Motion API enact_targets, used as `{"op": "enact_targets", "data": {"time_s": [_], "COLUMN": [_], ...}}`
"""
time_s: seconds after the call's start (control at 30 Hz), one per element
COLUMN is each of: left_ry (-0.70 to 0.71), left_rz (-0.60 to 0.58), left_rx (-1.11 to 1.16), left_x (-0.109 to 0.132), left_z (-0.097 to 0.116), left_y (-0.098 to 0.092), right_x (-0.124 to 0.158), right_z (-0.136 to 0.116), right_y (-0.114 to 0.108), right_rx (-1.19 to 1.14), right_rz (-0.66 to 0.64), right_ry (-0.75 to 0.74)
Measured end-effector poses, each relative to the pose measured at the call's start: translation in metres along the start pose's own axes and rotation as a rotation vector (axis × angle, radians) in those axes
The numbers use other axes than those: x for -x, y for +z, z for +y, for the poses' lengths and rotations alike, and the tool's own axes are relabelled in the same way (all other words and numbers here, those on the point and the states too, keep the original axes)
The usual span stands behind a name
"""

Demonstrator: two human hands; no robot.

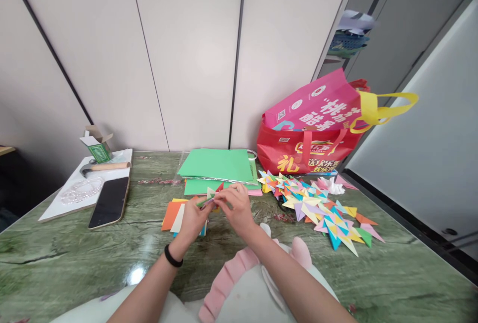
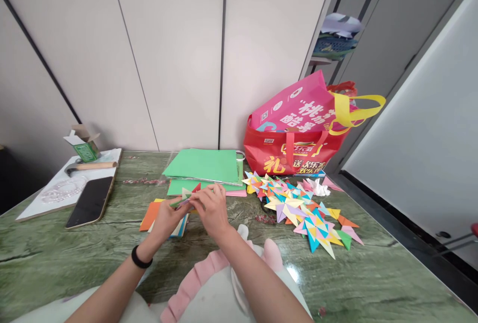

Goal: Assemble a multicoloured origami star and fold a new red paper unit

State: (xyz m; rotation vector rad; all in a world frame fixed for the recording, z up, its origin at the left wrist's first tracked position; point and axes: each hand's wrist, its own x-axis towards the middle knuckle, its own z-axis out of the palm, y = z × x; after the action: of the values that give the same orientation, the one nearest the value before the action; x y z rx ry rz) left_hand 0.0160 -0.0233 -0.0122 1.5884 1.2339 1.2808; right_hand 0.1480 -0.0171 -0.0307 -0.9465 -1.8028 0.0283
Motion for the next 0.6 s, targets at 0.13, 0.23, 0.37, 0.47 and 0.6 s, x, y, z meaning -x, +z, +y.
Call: {"op": "enact_targets", "data": {"time_s": [0.13,0.23,0.37,0.47,0.6], "left_ry": [0.005,0.037,0.044,0.032,0.034], "left_rz": [0.007,0.014,0.019,0.015,0.016], "left_rx": [-0.024,-0.064,-0.099,-0.088,-0.076], "left_x": [0.0005,0.0005,0.0000,-0.0006,-0.0011], "left_z": [-0.0022,-0.0050,-0.0069,-0.0082,-0.0098], "left_y": [0.0004,-0.0003,-0.0011,-0.0010,-0.0005], "right_x": [0.0001,0.0003,0.0007,0.0008,0.0003], "right_z": [0.0015,0.0023,0.0019,0.0008,-0.0002], "right_y": [0.0003,0.0003,0.0000,-0.0013,-0.0033], "right_rx": [0.004,0.017,0.027,0.024,0.056], "right_rz": [0.000,0.014,0.072,0.083,0.049], "right_ry": [-0.003,-0.004,-0.047,-0.099,-0.110]}}
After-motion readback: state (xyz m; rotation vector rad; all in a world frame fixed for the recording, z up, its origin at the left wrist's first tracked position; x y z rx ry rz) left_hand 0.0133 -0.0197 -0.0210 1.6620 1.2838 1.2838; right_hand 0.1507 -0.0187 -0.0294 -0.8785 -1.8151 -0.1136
